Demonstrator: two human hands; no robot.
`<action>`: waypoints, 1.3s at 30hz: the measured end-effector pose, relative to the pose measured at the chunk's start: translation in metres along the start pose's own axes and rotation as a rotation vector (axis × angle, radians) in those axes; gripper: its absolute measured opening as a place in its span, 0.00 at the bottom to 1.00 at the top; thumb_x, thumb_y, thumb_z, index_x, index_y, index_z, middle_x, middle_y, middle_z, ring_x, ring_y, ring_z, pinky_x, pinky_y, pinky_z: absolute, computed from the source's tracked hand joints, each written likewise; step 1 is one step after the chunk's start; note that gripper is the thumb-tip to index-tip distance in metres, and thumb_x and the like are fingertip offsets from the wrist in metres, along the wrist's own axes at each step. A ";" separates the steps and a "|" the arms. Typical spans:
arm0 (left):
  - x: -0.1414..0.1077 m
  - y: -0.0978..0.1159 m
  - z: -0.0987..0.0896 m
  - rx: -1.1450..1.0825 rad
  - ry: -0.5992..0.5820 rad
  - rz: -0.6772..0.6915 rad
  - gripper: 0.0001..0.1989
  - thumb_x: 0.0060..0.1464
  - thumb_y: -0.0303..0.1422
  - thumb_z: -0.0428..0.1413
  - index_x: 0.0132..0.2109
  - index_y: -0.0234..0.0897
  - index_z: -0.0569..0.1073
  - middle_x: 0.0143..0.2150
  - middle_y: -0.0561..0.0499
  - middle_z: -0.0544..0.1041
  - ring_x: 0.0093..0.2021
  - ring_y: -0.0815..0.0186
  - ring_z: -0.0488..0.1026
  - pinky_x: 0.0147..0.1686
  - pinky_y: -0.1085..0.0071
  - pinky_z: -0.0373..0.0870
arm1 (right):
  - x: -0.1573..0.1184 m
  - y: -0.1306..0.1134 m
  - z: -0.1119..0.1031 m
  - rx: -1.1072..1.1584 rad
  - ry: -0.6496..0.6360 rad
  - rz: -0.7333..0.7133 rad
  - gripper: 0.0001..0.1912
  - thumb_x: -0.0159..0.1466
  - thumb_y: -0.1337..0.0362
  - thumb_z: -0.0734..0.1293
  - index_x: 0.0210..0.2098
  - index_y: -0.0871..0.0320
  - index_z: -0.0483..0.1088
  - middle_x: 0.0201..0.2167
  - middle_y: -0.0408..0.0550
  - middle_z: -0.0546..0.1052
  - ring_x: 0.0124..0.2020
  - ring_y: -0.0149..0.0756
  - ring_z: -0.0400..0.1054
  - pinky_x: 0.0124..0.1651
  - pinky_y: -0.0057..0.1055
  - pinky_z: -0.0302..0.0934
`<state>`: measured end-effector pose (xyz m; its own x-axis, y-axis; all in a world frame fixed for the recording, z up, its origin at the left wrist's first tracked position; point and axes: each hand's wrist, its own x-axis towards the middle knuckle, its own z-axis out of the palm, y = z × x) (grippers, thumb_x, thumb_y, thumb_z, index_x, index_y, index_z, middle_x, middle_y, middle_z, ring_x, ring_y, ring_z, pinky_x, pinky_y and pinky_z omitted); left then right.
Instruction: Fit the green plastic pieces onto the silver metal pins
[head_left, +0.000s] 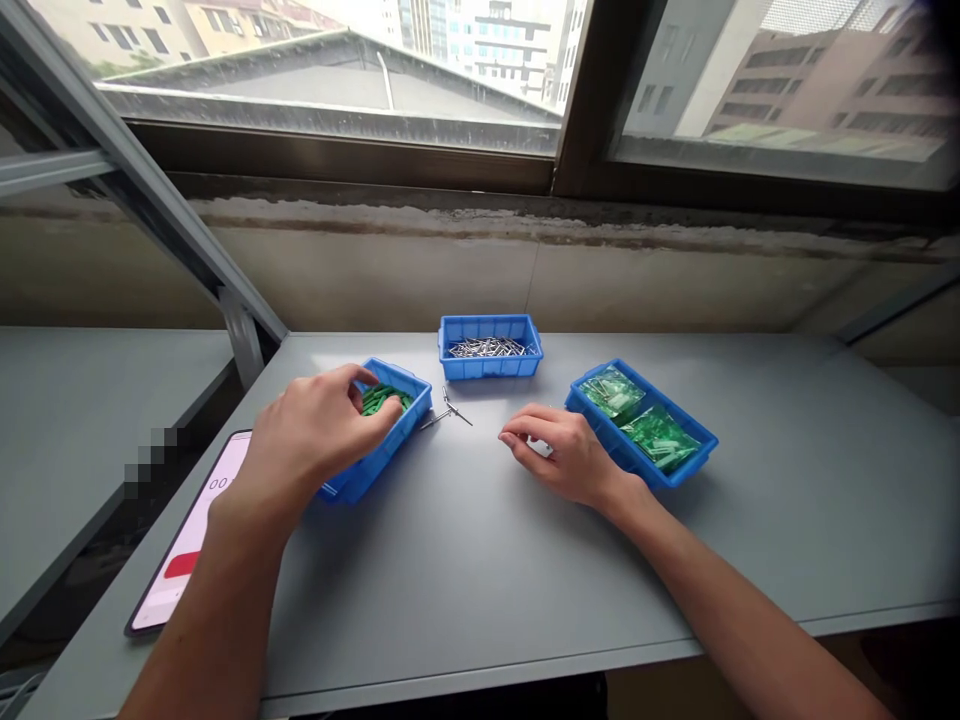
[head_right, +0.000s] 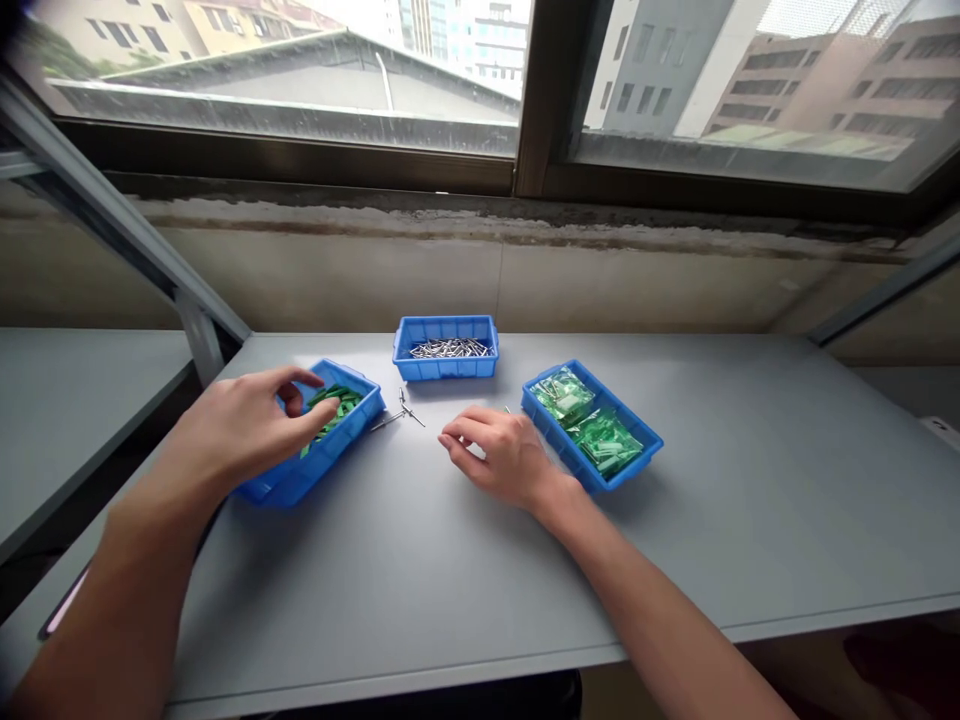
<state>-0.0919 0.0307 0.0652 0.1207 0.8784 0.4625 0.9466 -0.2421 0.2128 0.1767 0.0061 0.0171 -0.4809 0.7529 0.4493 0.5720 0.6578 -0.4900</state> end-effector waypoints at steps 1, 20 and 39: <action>-0.001 0.004 0.001 0.001 0.039 -0.013 0.11 0.43 0.41 0.62 0.32 0.40 0.76 0.16 0.55 0.67 0.14 0.68 0.61 0.14 0.73 0.49 | 0.000 -0.003 0.001 0.004 0.003 -0.003 0.09 0.66 0.65 0.61 0.34 0.57 0.72 0.33 0.46 0.77 0.32 0.32 0.69 0.33 0.28 0.60; -0.038 0.072 0.058 -0.278 0.166 0.362 0.17 0.53 0.27 0.51 0.17 0.35 0.59 0.13 0.56 0.61 0.15 0.75 0.54 0.19 0.74 0.48 | 0.062 -0.018 0.042 -0.324 -0.276 0.435 0.09 0.64 0.63 0.60 0.32 0.58 0.71 0.33 0.50 0.77 0.34 0.38 0.70 0.32 0.30 0.55; -0.034 0.075 0.068 -0.704 -0.026 -0.078 0.10 0.59 0.35 0.53 0.44 0.35 0.74 0.36 0.49 0.77 0.29 0.70 0.71 0.30 0.74 0.66 | 0.020 0.004 0.020 0.983 0.136 0.620 0.12 0.57 0.58 0.71 0.37 0.59 0.73 0.32 0.47 0.78 0.34 0.32 0.71 0.38 0.29 0.66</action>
<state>-0.0051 0.0112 0.0070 0.0760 0.9113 0.4046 0.5355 -0.3796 0.7544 0.1560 0.0241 0.0093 -0.1903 0.9815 -0.0227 -0.1055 -0.0434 -0.9935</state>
